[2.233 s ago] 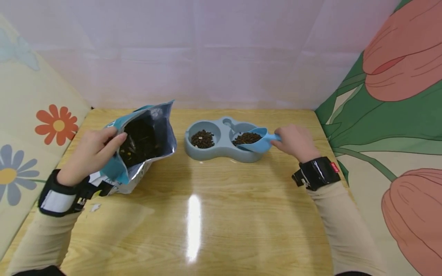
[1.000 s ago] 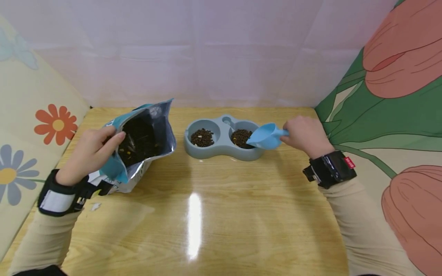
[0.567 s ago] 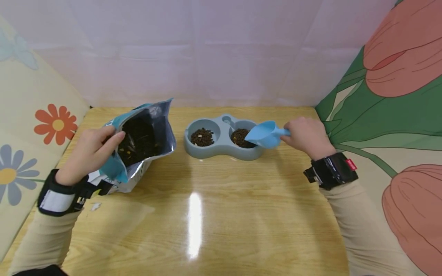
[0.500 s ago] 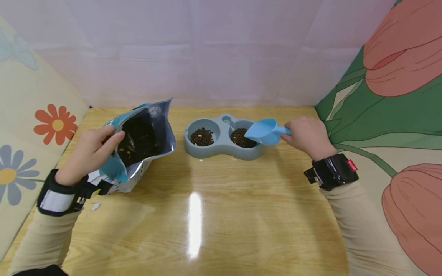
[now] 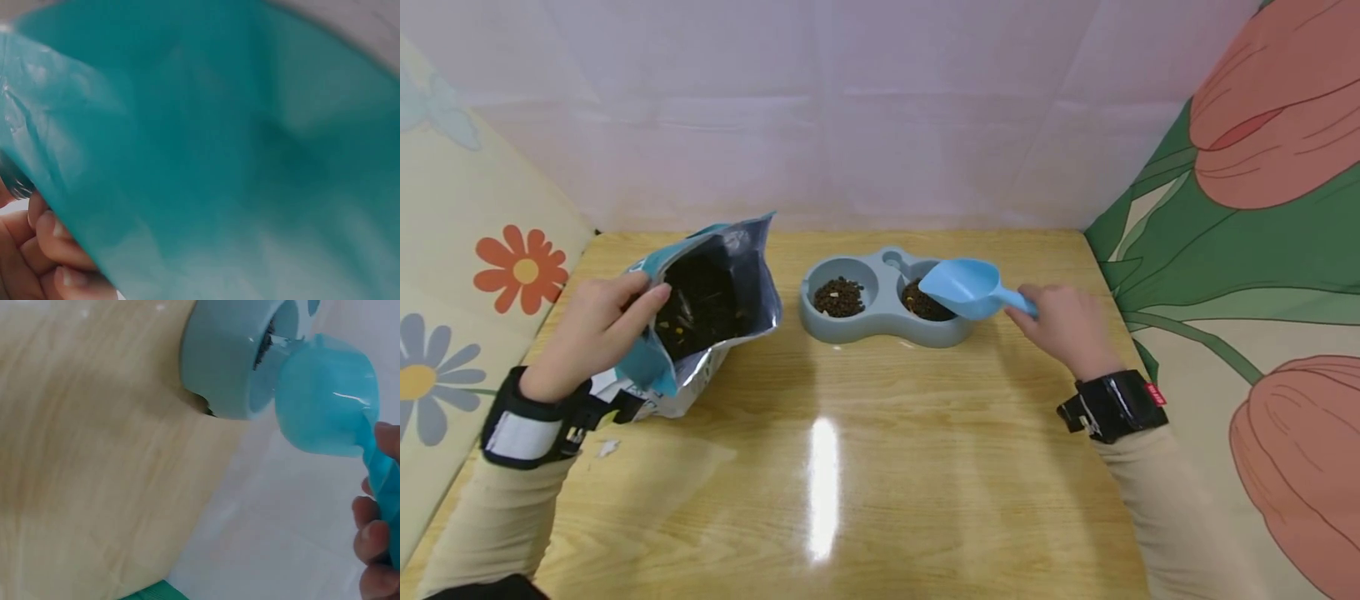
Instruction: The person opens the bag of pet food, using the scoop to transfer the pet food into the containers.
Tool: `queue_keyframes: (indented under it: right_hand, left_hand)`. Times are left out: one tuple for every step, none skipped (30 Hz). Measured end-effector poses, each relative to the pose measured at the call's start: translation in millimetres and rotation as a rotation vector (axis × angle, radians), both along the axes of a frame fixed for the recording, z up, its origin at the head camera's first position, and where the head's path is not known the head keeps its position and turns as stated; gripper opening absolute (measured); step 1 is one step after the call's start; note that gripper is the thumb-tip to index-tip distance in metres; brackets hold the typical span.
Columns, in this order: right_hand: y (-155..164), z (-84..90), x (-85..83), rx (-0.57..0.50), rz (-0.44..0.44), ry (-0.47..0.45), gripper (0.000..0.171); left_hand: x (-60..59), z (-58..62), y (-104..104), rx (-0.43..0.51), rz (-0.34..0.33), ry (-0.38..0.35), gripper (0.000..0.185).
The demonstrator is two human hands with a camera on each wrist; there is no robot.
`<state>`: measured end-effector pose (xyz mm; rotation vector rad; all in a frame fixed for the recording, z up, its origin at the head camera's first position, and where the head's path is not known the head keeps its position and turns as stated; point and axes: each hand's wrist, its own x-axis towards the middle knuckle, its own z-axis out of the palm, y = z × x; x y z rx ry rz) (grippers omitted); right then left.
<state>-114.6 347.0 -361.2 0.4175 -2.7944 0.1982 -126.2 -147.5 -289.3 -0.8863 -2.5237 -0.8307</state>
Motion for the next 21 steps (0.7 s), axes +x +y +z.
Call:
queue_keyframes:
  right_hand:
    - [0,-4.2,0.9,-0.011,0.003,0.014,0.024]
    - [1,-8.2,1.9,-0.023,0.003,0.021,0.024]
    - [1,-12.1,2.9,-0.038,0.004,0.028,0.024]
    - [1,-16.1,3.8,-0.049,0.005,0.035,0.025]
    - [0,-19.8,4.7,-0.064,0.006,0.043,0.024]
    - [0,-23.3,5.8,-0.075,0.003,0.049,0.023]
    - [-1,-26.7,7.0,-0.086,0.000,0.054,0.022]
    - [-1,-29.9,8.3,-0.097,-0.005,0.057,0.021]
    - [-2,-32.7,9.5,-0.108,-0.008,0.063,0.020]
    - [-2,-35.4,10.8,-0.117,-0.015,0.066,0.020]
    - [-3,-37.8,12.0,-0.130,-0.020,0.071,0.021]
    - [-3,-40.0,13.3,-0.139,-0.025,0.075,0.022]
    - [-3,-42.2,14.6,-0.149,-0.030,0.078,0.023]
    - [-3,-44.2,15.7,-0.158,-0.036,0.082,0.023]
    - [-3,-46.2,16.8,-0.165,-0.041,0.087,0.024]
    - [-4,-48.1,17.8,-0.173,-0.044,0.090,0.024]
    - [-4,-50.0,18.7,-0.182,-0.049,0.095,0.024]
    - [-4,-51.9,19.6,-0.190,-0.055,0.099,0.025]
    - [-5,-53.7,20.5,-0.197,-0.060,0.105,0.025]
    - [-5,-55.4,21.5,-0.204,-0.063,0.112,0.025]
    - [-6,-57.1,22.7,-0.212,-0.071,0.117,0.026]
  left_hand:
    - [-0.1,-0.1,0,0.002,0.000,0.000,0.031]
    - [-0.2,-0.2,0,0.002,0.000,0.000,0.031]
    - [-0.2,-0.1,0,0.005,-0.001,-0.001,0.031]
    - [-0.2,0.0,0,0.005,0.000,0.000,0.031]
    - [-0.2,0.1,0,0.006,0.000,0.001,0.031]
    - [-0.4,-0.2,0,0.006,0.002,0.001,0.031]
    - [-0.4,-0.1,0,0.005,0.004,0.001,0.031]
    - [-0.3,0.1,0,0.004,0.005,0.001,0.031]
    - [-0.1,0.3,0,0.002,0.005,0.002,0.031]
    - [-0.1,0.2,1,0.001,0.007,0.003,0.031]
    - [0.0,0.3,1,0.000,0.007,0.003,0.031]
    - [-0.2,-0.2,1,-0.001,0.010,0.003,0.031]
    - [0.0,0.2,1,-0.003,0.009,0.003,0.031]
    - [0.1,0.3,1,-0.002,0.008,0.001,0.031]
    - [0.1,0.2,1,-0.001,0.008,0.000,0.031]
    - [0.2,0.2,1,0.000,0.008,-0.002,0.031]
    - [0.3,0.4,1,0.000,0.009,-0.005,0.031]
    - [0.3,0.3,1,0.000,0.011,-0.006,0.031]
    - [0.6,0.7,1,-0.002,0.011,-0.008,0.032]
    - [0.6,0.8,1,-0.002,0.012,-0.010,0.032]
    - [0.5,0.7,1,-0.005,0.014,-0.009,0.032]
